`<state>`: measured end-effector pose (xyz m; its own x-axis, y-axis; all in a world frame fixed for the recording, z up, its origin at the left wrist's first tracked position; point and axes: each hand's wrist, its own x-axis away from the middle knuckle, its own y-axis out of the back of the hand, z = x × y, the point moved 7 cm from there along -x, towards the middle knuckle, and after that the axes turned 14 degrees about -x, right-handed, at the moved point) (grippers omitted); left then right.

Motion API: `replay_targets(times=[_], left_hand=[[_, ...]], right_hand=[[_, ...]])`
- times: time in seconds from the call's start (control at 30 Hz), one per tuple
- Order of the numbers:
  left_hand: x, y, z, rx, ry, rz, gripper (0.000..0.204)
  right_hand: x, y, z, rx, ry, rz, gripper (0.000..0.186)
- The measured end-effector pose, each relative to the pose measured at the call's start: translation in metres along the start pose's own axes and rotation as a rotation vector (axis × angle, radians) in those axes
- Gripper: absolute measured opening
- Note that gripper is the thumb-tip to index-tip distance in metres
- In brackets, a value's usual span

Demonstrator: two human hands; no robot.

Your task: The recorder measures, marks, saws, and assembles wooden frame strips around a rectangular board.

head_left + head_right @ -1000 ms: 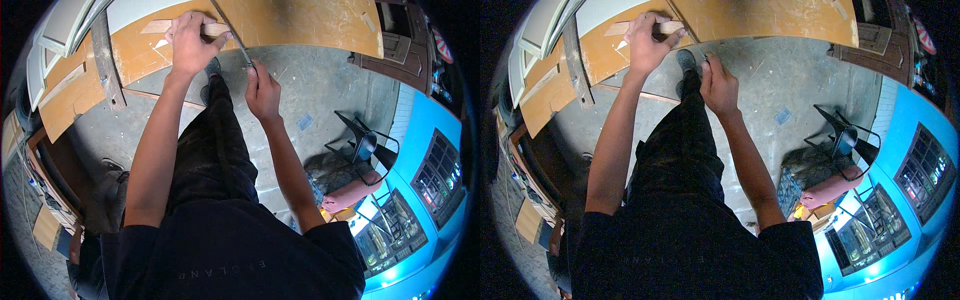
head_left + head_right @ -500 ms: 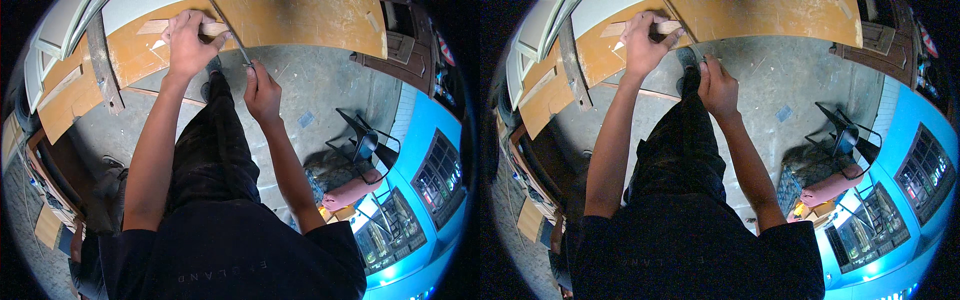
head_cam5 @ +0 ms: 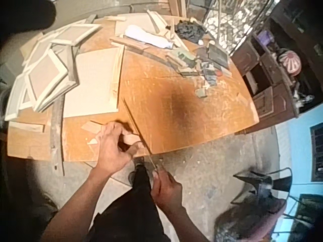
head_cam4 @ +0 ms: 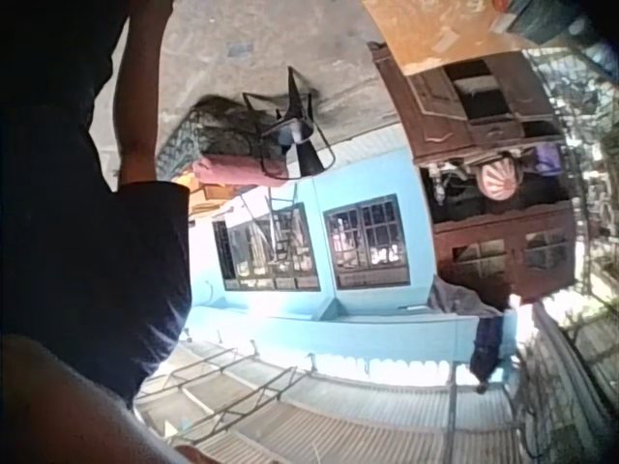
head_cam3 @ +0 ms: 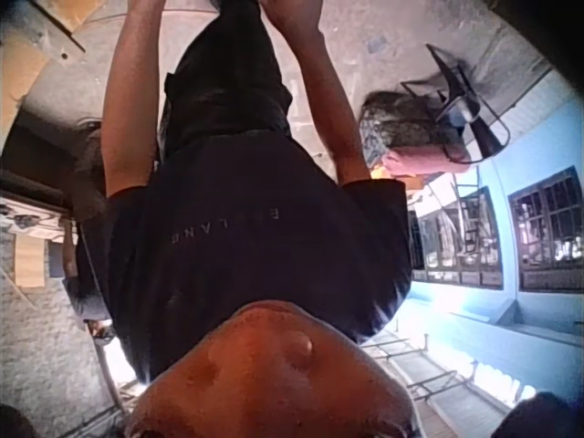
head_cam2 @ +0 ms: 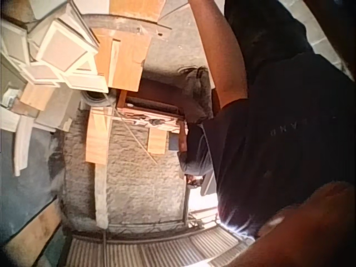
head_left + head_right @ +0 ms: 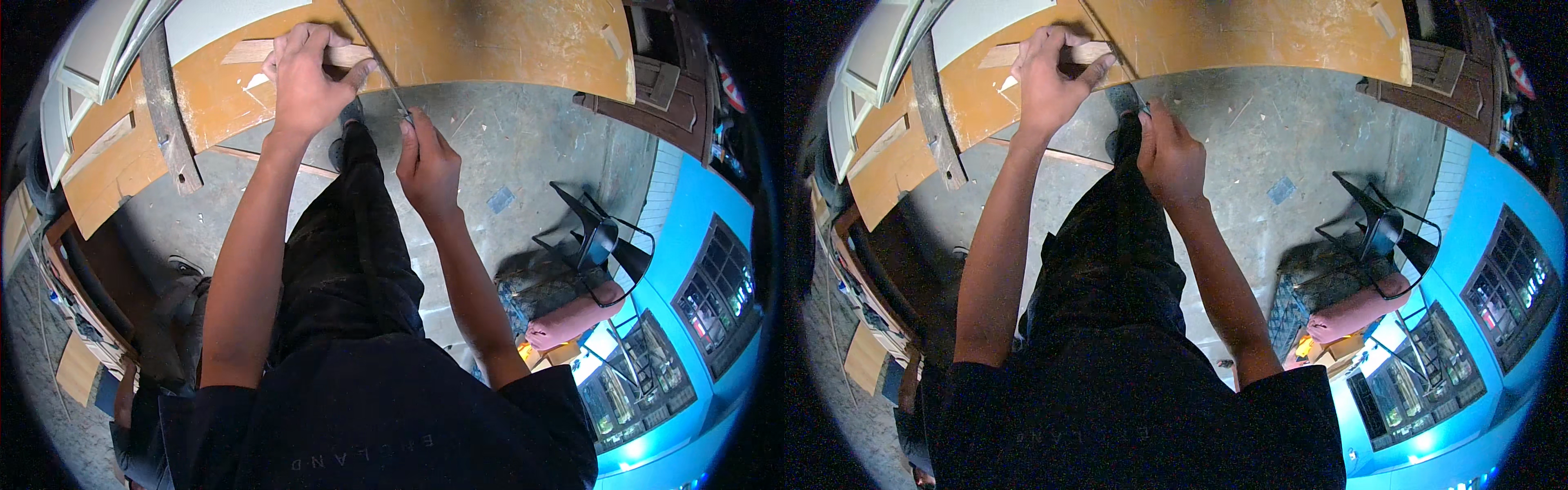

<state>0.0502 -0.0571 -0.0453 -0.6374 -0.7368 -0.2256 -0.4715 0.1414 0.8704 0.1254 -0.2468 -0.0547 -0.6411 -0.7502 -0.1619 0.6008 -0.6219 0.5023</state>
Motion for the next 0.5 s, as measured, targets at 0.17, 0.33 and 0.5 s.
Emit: replay_targets(times=[0.17,0.33,0.5], left_hand=[[-0.0004,0.0017,-0.0044,-0.037,-0.019,-0.006,0.044],[-0.0011,0.0032,-0.0030,0.021,-0.047,-0.044,0.043],[-0.0005,0.0032,-0.0059,0.008,-0.023,-0.026,0.044]], right_hand=[[-0.0020,0.0018,-0.0010,-0.002,-0.011,-0.006,0.023],[-0.0026,0.0025,0.0045,0.015,-0.031,0.046,0.024],[-0.0026,0.0019,0.0015,-0.004,0.000,-0.003,0.024]])
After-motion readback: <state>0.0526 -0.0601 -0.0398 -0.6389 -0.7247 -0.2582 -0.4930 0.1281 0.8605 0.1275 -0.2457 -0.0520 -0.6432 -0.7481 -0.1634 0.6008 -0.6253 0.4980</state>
